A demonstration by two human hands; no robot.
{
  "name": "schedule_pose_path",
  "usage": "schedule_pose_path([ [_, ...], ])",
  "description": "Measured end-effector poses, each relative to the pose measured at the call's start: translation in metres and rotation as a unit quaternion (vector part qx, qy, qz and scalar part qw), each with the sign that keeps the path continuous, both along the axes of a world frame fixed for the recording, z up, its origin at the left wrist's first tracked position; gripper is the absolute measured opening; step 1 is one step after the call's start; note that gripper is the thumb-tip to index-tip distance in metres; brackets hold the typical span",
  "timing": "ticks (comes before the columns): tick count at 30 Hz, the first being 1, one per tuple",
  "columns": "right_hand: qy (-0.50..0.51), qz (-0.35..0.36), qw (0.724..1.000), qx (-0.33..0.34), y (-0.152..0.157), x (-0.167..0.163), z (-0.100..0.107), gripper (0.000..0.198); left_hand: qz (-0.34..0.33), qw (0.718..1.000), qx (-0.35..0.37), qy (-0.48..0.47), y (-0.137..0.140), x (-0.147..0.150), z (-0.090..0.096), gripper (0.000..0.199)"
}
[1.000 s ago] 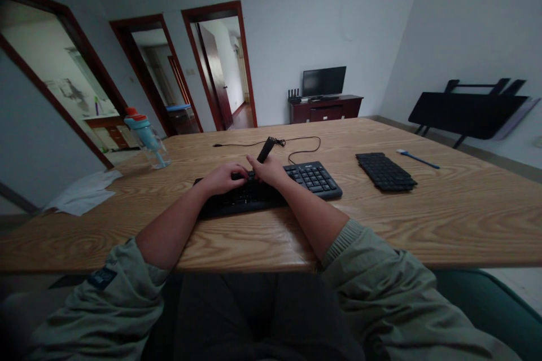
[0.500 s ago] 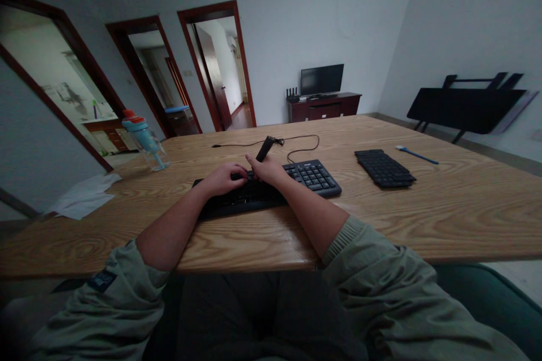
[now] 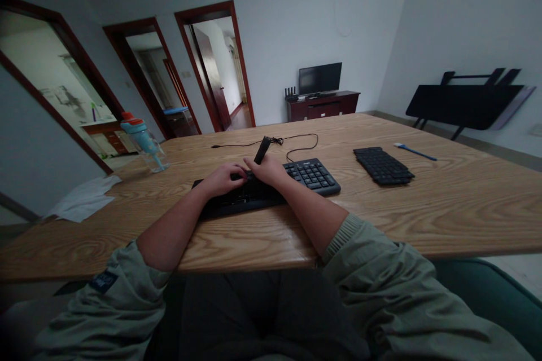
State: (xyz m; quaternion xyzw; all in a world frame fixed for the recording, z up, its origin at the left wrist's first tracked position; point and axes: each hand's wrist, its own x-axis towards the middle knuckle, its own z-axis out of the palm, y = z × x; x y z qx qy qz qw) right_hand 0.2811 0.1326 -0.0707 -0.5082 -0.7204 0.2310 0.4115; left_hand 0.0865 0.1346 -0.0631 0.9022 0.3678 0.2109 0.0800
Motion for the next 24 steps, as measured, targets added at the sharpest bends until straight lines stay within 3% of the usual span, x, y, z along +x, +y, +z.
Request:
schedule_pose_path([
  [10,-0.017,0.018,0.999,-0.037,0.0001,0.0037,0.0034,0.029,0.007,1.0,-0.004,-0.02,-0.0005,-0.0003,-0.0009,0.01],
  [17,-0.03,-0.003,0.993,-0.113,0.0054,0.0024,0.0072,0.031,0.052,0.998,-0.015,-0.031,0.0013,-0.0015,-0.0026,0.01],
  [24,-0.03,0.012,0.998,-0.048,0.007,0.0003,0.0002,0.03,0.001,1.0,0.007,-0.026,0.0028,-0.0022,-0.0034,0.008],
])
